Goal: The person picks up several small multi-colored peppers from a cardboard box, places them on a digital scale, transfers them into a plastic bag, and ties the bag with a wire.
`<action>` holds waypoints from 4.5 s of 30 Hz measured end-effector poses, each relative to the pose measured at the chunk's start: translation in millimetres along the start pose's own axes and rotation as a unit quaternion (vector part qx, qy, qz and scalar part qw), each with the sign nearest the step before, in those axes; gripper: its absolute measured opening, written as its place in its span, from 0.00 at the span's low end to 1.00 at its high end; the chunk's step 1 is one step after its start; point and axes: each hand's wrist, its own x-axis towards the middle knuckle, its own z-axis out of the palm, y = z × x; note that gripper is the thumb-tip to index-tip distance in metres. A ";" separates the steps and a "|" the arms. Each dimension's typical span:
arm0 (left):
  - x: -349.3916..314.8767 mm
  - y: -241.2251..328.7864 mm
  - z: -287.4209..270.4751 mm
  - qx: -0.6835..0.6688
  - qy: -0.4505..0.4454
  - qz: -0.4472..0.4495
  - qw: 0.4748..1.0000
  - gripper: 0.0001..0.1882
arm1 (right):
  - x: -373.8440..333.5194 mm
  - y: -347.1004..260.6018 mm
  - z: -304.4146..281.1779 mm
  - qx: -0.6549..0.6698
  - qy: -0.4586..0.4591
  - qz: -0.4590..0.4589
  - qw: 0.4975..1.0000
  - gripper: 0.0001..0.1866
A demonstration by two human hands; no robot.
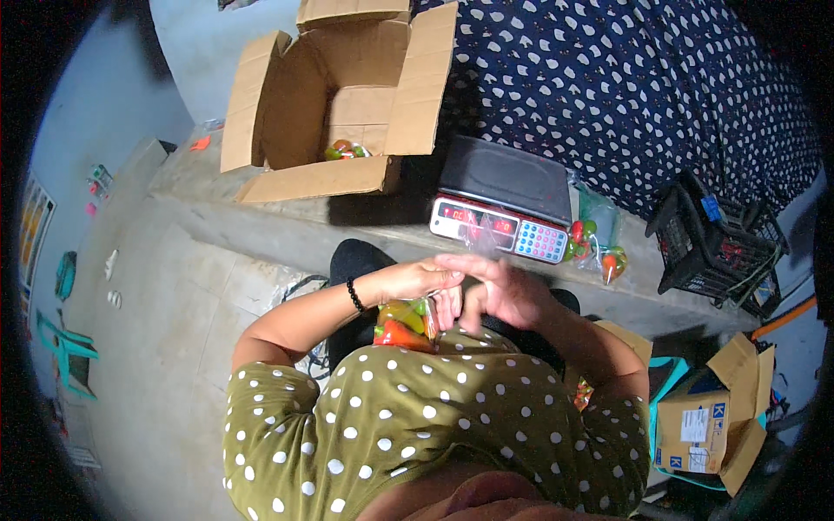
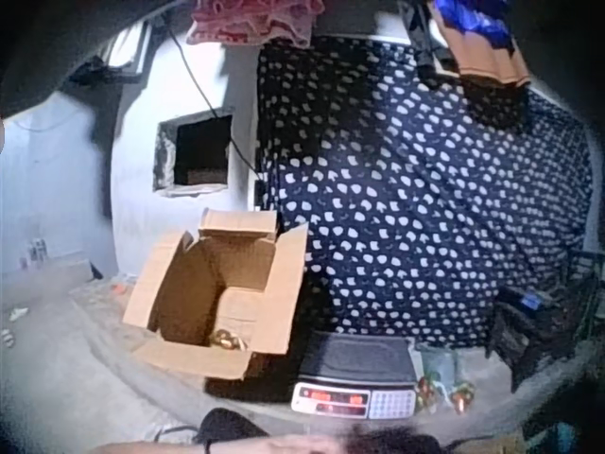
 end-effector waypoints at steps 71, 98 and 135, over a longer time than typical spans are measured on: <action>67.5 81.5 -6.2 0.243 -0.096 0.190 0.946 0.22 | 10.7 -100.0 -3.0 -0.699 0.211 -0.282 0.622 0.11; 56.0 76.6 -6.7 0.537 0.296 0.281 0.738 0.20 | 1.7 -101.7 -25.6 -0.792 0.189 -0.235 0.531 0.10; 75.6 32.7 6.0 0.040 -0.107 0.090 0.989 0.15 | 10.3 -92.2 -37.3 -0.736 0.120 -0.263 0.612 0.12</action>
